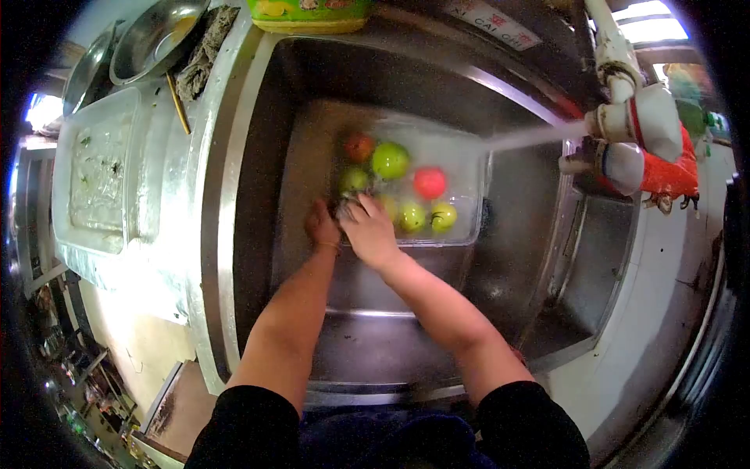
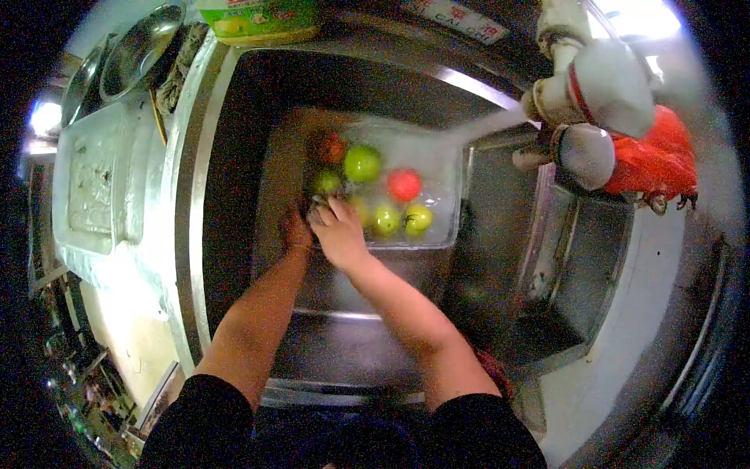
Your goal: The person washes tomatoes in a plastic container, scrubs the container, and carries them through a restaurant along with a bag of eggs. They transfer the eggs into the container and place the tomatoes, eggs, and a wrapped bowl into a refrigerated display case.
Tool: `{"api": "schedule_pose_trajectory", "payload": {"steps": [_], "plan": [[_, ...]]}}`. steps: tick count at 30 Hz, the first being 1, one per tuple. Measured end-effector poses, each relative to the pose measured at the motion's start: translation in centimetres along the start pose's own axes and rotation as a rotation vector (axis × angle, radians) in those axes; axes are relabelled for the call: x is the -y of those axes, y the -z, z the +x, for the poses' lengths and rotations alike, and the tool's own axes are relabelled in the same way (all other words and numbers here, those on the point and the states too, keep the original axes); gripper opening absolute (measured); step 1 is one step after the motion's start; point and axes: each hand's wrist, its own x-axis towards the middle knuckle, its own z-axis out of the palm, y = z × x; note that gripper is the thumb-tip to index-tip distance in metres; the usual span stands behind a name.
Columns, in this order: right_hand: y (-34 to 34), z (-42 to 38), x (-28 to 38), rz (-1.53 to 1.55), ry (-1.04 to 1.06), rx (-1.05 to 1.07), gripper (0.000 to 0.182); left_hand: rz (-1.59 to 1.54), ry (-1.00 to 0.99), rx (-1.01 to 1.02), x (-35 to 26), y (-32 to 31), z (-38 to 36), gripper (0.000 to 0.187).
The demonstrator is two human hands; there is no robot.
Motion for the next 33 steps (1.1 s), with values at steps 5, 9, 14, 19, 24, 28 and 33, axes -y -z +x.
{"api": "schedule_pose_trajectory", "payload": {"steps": [5, 9, 14, 19, 24, 28, 33], "plan": [[1.5, -8.1, -3.3, 0.269, 0.151, 0.119, 0.029, 0.007, 0.262, -0.044, -2.6, 0.9, -1.2, 0.069], [3.4, -9.0, -4.9, 0.139, 0.165, 0.126, 0.023, -0.056, 0.159, -0.209, -1.1, -0.6, -0.9, 0.065], [11.4, -6.5, -6.1, 0.505, -0.510, -0.124, 0.007, 0.051, -0.066, 0.023, -0.5, -0.2, 0.5, 0.048], [24.9, -4.7, -9.1, 0.512, -0.531, -0.696, 0.015, 0.255, -0.124, 0.045, -2.8, 0.9, -0.5, 0.040], [38.8, 0.1, -7.3, -0.569, 0.009, -0.703, 0.057, 0.421, -0.106, 0.064, -3.5, 1.3, -0.7, 0.036], [43.2, 3.9, -4.4, -0.834, 0.229, -0.536, 0.035, 0.334, -0.128, 0.006, -4.9, 1.9, -1.9, 0.035], [44.6, 5.6, -0.3, -0.650, 0.076, -0.170, 0.012, 0.496, -0.139, 0.030, -2.4, 0.8, -0.4, 0.033]]}}
